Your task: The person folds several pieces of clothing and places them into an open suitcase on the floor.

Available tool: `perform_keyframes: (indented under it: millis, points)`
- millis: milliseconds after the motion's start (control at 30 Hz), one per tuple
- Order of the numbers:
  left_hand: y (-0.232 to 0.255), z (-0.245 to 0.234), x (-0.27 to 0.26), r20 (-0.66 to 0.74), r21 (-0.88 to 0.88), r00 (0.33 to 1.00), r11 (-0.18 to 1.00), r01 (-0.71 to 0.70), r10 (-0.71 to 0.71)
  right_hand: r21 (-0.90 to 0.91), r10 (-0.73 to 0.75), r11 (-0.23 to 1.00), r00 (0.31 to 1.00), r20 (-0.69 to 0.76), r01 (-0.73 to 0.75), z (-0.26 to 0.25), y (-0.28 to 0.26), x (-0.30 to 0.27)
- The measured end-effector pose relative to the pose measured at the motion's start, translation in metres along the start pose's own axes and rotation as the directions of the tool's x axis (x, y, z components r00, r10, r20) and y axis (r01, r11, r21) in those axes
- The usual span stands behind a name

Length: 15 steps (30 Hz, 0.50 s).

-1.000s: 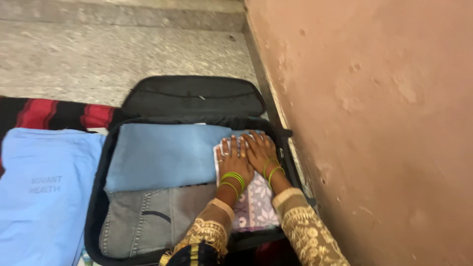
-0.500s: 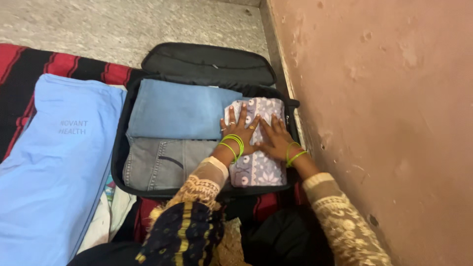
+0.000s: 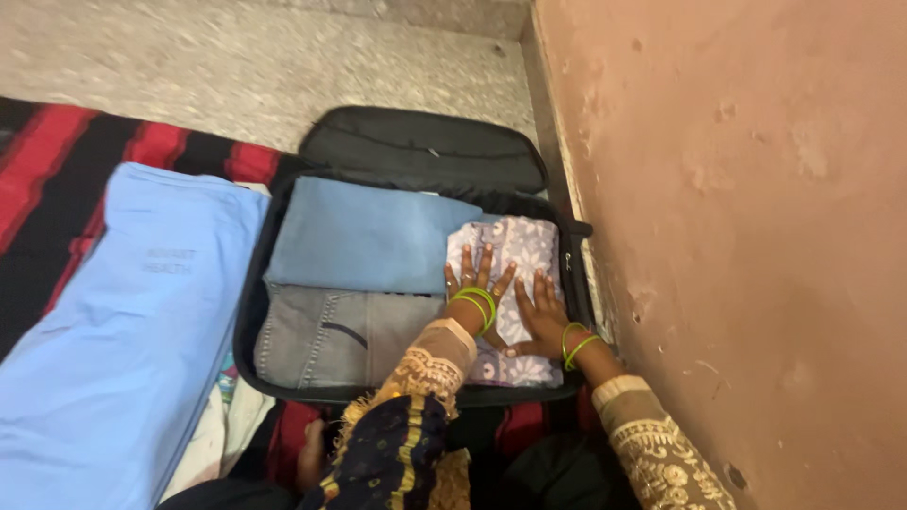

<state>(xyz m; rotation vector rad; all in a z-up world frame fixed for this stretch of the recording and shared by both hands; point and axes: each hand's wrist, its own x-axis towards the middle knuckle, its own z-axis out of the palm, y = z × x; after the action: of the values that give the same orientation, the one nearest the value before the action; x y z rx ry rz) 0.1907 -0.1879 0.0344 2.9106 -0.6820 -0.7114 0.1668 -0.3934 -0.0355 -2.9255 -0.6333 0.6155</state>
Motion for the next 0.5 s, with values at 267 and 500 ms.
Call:
perform_keyframes:
  millis: [267, 500]
  points:
    - [0.011, 0.015, -0.027, -0.193, -0.028, 0.981, 0.999, 0.030, -0.035, -0.125, 0.037, 0.991, 0.991, -0.126, -0.052, 0.006, -0.008, -0.005]
    - [-0.021, 0.019, -0.121, -0.369, -0.121, 0.930, 0.992, -0.045, -0.003, 0.021, 0.293, 0.956, 0.948, -0.127, -0.293, -0.011, -0.069, -0.032]
